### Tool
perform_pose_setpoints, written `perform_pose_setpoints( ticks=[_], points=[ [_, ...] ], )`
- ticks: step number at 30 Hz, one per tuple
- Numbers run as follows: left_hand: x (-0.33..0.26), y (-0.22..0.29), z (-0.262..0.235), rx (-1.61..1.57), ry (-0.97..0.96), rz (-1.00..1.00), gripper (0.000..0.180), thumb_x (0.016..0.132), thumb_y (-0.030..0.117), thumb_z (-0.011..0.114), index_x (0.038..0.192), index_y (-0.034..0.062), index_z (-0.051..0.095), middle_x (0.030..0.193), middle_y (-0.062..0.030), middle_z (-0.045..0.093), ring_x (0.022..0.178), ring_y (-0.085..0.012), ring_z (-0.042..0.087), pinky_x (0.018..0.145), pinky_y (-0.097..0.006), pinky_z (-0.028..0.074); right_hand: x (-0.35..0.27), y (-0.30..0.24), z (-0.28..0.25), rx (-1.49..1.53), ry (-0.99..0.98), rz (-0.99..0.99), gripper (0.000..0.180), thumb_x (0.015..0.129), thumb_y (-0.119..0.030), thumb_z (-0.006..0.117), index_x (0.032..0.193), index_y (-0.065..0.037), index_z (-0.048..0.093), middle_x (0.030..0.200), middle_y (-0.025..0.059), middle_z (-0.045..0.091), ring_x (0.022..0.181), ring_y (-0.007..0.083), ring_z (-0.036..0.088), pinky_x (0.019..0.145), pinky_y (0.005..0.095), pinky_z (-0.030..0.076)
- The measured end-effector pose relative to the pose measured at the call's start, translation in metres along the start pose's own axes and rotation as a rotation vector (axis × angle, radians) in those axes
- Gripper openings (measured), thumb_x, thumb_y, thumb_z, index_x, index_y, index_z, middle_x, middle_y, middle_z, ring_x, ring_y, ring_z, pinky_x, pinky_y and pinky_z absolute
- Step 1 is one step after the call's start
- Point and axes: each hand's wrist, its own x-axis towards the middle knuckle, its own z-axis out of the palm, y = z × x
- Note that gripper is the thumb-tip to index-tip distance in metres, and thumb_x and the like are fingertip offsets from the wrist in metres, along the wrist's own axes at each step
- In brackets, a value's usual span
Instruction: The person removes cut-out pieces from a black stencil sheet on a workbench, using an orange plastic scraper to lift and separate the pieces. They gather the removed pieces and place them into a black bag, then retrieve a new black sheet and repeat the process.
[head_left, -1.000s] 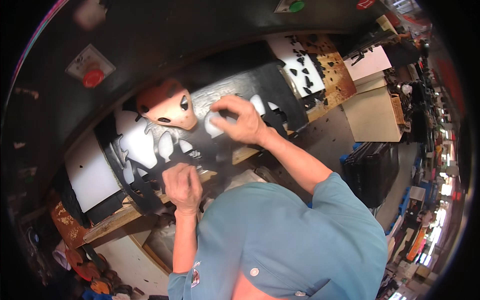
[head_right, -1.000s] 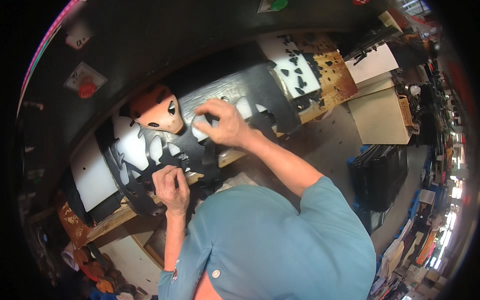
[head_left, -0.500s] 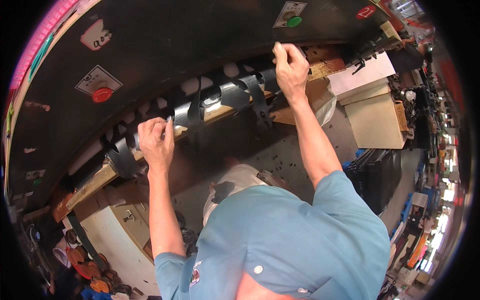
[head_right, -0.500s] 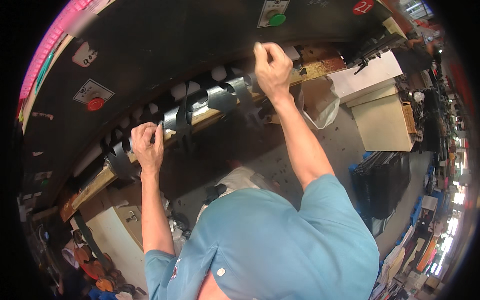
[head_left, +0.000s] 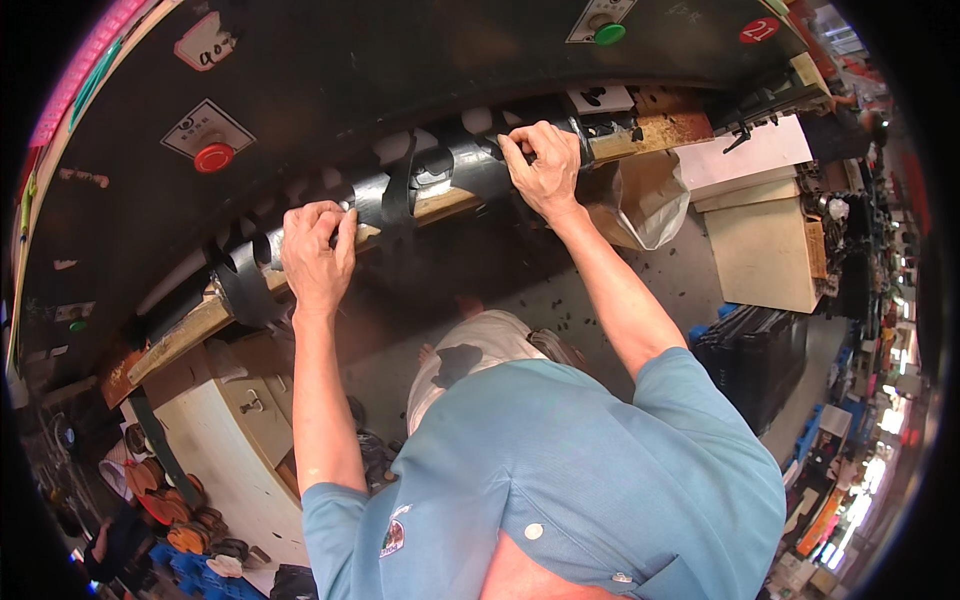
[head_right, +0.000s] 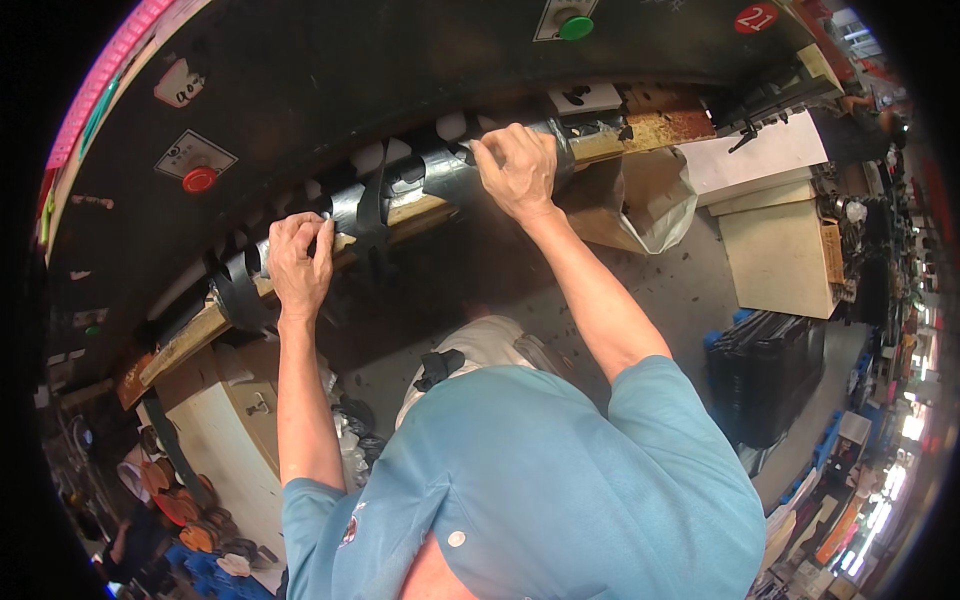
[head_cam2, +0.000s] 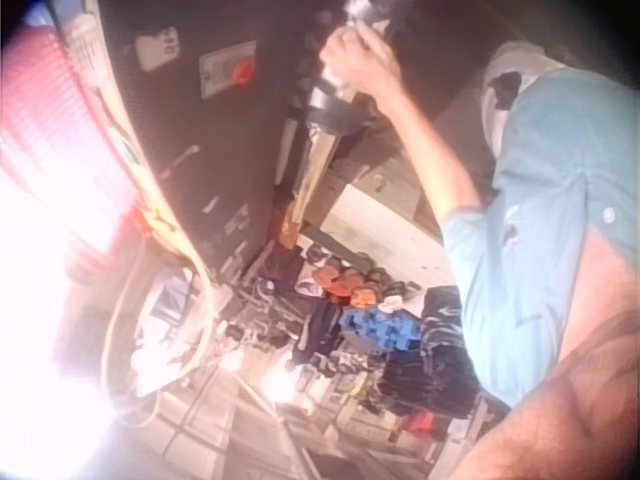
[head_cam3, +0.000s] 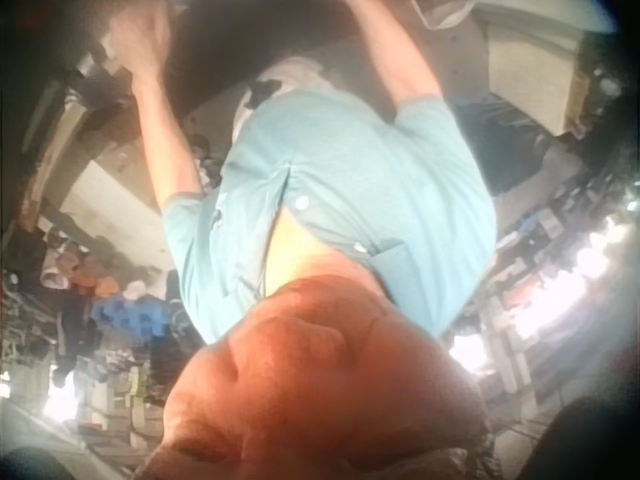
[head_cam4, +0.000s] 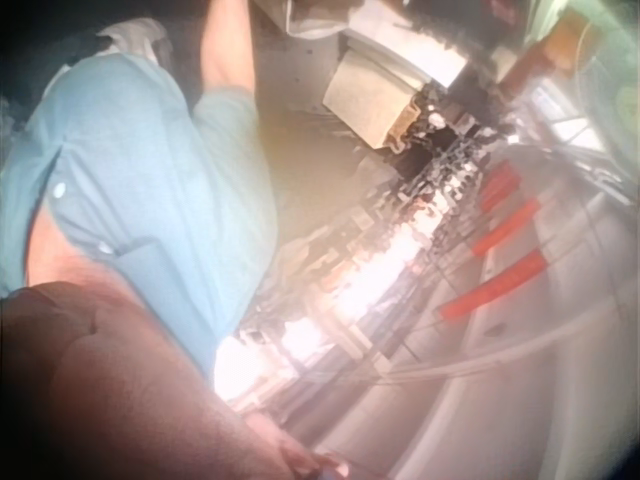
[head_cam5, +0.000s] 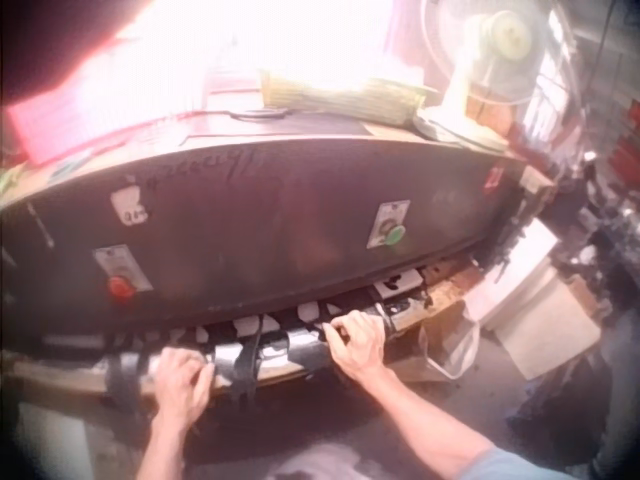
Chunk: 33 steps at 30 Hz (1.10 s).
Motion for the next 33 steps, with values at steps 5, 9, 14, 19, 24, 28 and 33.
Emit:
perform_pose_setpoints(
  ticks=[5, 9, 14, 19, 24, 28, 33],
  points=[
    [0.000, 0.008, 0.004, 0.057, 0.013, -0.038, 0.013, 0.091, 0.013, 0.080, 0.088, 0.0029, 0.072, 0.098, -0.0065, 0.071, 0.094, -0.0322, 0.061, 0.084, -0.044, 0.051, 0.003, 0.003, -0.008, 0.185, -0.021, 0.076, 0.013, 0.086, -0.013, 0.083, 0.082, -0.010, 0.071, 0.078, 0.0014, 0.065, 0.073, 0.0208, 0.066, 0.072, 0.0358, 0.048],
    [-0.003, 0.011, 0.008, 0.055, 0.040, -0.066, 0.012, 0.091, 0.012, 0.079, 0.089, 0.0020, 0.072, 0.098, -0.0082, 0.071, 0.095, -0.0332, 0.060, 0.085, -0.044, 0.051, 0.012, -0.001, -0.028, 0.443, 0.000, 0.396, 0.009, 0.092, -0.012, 0.079, 0.093, -0.004, 0.077, 0.087, 0.0097, 0.070, 0.078, 0.0204, 0.070, 0.072, 0.0325, 0.054],
    [-0.004, 0.014, 0.008, 0.069, 0.058, -0.067, 0.012, 0.091, 0.010, 0.079, 0.091, 0.0024, 0.070, 0.099, -0.0087, 0.071, 0.096, -0.0337, 0.061, 0.085, -0.045, 0.051, 0.028, -0.031, -0.026, 0.522, -0.154, 0.077, 0.021, 0.100, -0.004, 0.065, 0.117, -0.001, 0.076, 0.104, 0.0149, 0.075, 0.094, 0.0291, 0.073, 0.084, 0.0369, 0.058],
    [-0.005, 0.015, 0.004, 0.056, 0.045, -0.039, 0.017, 0.089, 0.003, 0.080, 0.094, 0.0044, 0.063, 0.098, -0.0092, 0.070, 0.096, -0.0341, 0.062, 0.083, -0.045, 0.051, 0.067, -0.043, 0.030, 0.276, -0.698, -0.324, 0.071, 0.110, -0.047, 0.055, 0.153, 0.009, 0.046, 0.161, 0.0287, 0.045, 0.155, 0.0448, 0.035, 0.130, 0.0513, 0.028],
    [-0.007, 0.015, 0.001, 0.019, 0.019, -0.026, 0.020, 0.088, 0.000, 0.080, 0.093, 0.0060, 0.062, 0.098, -0.0087, 0.069, 0.093, -0.0348, 0.060, 0.081, -0.046, 0.050, 0.091, 0.003, 0.040, 0.031, -0.831, -0.438, 0.082, 0.109, -0.063, 0.044, 0.157, 0.003, 0.045, 0.167, 0.0253, 0.040, 0.158, 0.0409, 0.032, 0.132, 0.0531, 0.022],
    [-0.005, 0.020, 0.001, -0.013, -0.032, -0.085, 0.020, 0.086, -0.003, 0.079, 0.094, 0.0059, 0.062, 0.096, -0.0086, 0.069, 0.089, -0.0342, 0.057, 0.078, -0.046, 0.048, 0.146, 0.095, 0.002, -0.246, -1.065, 0.101, 0.055, 0.106, -0.042, 0.058, 0.140, 0.002, 0.063, 0.140, 0.0303, 0.063, 0.138, 0.0410, 0.056, 0.121, 0.0508, 0.038],
    [0.007, 0.027, -0.002, -0.068, -0.105, -0.141, 0.021, 0.081, -0.006, 0.079, 0.091, 0.0045, 0.063, 0.095, -0.0089, 0.069, 0.086, -0.0341, 0.057, 0.077, -0.045, 0.049, 0.141, 0.120, -0.004, -0.275, -0.185, 0.007, 0.049, 0.107, -0.033, 0.059, 0.138, 0.005, 0.063, 0.136, 0.0306, 0.065, 0.136, 0.0508, 0.054, 0.118, 0.0547, 0.042]
  ],
)
